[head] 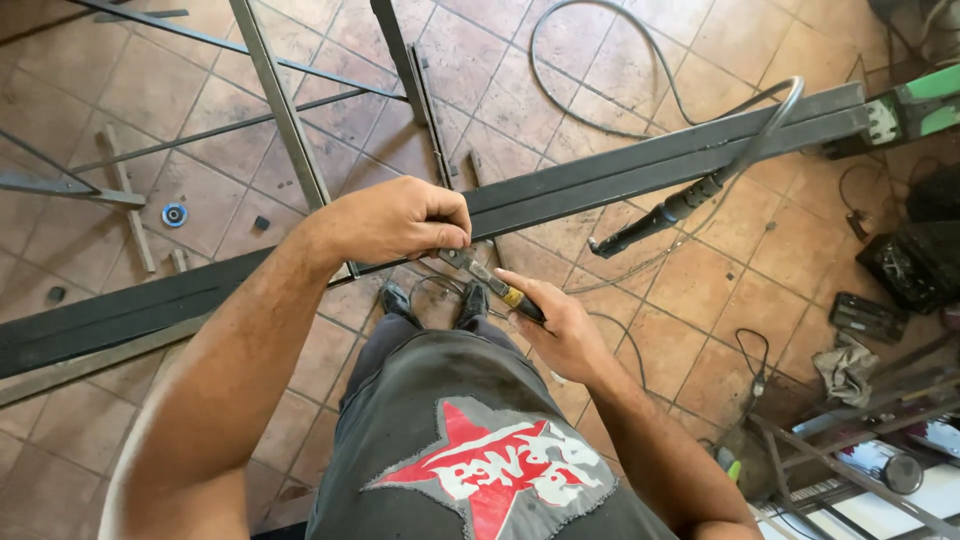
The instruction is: Fabricating a metal frame by measuring, marking, and welding steel tubes
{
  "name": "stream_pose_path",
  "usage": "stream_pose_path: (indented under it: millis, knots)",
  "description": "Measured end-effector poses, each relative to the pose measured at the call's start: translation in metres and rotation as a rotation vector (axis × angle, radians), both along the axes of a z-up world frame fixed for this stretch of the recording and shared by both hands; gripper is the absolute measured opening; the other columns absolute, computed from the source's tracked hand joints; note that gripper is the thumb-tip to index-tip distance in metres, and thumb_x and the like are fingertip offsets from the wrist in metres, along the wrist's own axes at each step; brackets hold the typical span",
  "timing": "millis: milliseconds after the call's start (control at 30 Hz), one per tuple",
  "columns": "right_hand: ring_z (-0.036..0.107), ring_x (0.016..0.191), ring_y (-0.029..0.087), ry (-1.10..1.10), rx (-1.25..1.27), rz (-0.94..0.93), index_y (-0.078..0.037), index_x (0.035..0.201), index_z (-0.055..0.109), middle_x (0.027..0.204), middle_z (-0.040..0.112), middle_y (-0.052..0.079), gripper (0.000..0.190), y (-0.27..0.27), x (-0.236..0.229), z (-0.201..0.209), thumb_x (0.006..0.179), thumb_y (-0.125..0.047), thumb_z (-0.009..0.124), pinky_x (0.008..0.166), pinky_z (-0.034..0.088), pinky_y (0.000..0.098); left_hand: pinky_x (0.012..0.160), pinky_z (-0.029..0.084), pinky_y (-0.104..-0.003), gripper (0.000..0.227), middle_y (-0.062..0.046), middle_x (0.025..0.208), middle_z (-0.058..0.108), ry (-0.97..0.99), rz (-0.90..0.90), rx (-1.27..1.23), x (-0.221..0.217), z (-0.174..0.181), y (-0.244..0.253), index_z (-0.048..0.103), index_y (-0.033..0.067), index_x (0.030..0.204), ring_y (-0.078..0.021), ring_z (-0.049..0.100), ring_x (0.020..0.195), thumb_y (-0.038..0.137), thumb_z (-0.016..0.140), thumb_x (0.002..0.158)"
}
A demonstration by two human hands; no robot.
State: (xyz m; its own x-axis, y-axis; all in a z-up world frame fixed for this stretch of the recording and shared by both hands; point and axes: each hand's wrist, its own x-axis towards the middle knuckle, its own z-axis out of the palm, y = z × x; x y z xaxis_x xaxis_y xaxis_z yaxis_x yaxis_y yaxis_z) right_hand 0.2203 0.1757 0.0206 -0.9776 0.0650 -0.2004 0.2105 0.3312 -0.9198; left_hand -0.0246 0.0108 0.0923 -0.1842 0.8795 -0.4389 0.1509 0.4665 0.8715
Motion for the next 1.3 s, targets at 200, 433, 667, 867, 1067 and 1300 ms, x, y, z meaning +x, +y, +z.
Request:
stream_pose_path:
  millis: [200,433,667,867,1067,1300]
  knots:
    - [0.06,0.125,0.046,0.006,0.033,0.002,-0.017,0.146,0.059,0.131,0.067,0.022,0.055,0.0,0.001,0.001,0.092,-0.013,0.067,0.102,0.048,0.0539,0.057,0.051,-0.031,0.016,-0.006,0.064,0.068,0.072,-0.041,-0.011,0.001,0.012,0.004,0.078,0.0117,0.096,-0.0152,0.059,0.054,0.026,0.073,0.095]
    - [0.062,0.123,0.045,0.031,0.035,0.005,-0.018,0.146,0.059,0.129,0.067,0.02,0.054,0.003,0.0,-0.004,0.093,-0.016,0.066,0.1,0.048,0.0531,0.065,0.053,-0.034,0.015,-0.007,0.07,0.071,0.121,-0.052,0.025,0.004,0.009,0.005,0.077,0.013,0.096,-0.0174,0.062,0.063,0.027,0.072,0.095]
    - [0.065,0.116,0.045,-0.011,0.039,-0.01,-0.019,0.145,0.059,0.121,0.069,0.02,0.054,0.003,-0.004,0.006,0.092,-0.013,0.065,0.095,0.051,0.054,0.09,0.054,-0.048,0.043,-0.016,0.106,0.074,0.256,-0.06,0.147,0.004,0.018,-0.002,0.071,0.0092,0.113,-0.0349,0.071,0.1,0.04,0.081,0.085]
    - [0.066,0.114,0.044,-0.039,0.068,-0.006,-0.021,0.145,0.059,0.121,0.069,0.018,0.054,0.005,-0.005,0.01,0.091,-0.015,0.066,0.092,0.052,0.0546,0.088,0.055,-0.048,0.036,-0.009,0.103,0.075,0.385,-0.15,0.075,0.013,0.009,-0.01,0.072,0.0143,0.114,-0.0332,0.072,0.102,0.029,0.082,0.083]
    - [0.069,0.103,0.041,-0.019,0.107,0.008,-0.025,0.146,0.058,0.108,0.068,0.015,0.055,0.005,-0.006,0.009,0.092,-0.019,0.066,0.083,0.053,0.0517,0.092,0.055,-0.047,0.033,-0.01,0.106,0.077,0.315,-0.062,0.136,0.019,0.011,-0.014,0.073,0.0164,0.116,-0.0338,0.074,0.106,0.023,0.081,0.084]
    - [0.068,0.1,0.045,-0.02,0.096,0.017,-0.021,0.145,0.058,0.106,0.068,0.018,0.054,0.001,-0.003,0.017,0.092,-0.017,0.066,0.081,0.053,0.053,0.091,0.055,-0.046,0.033,-0.009,0.106,0.077,0.257,-0.029,0.184,0.025,0.0,-0.022,0.075,0.0195,0.114,-0.0349,0.073,0.105,0.024,0.082,0.082]
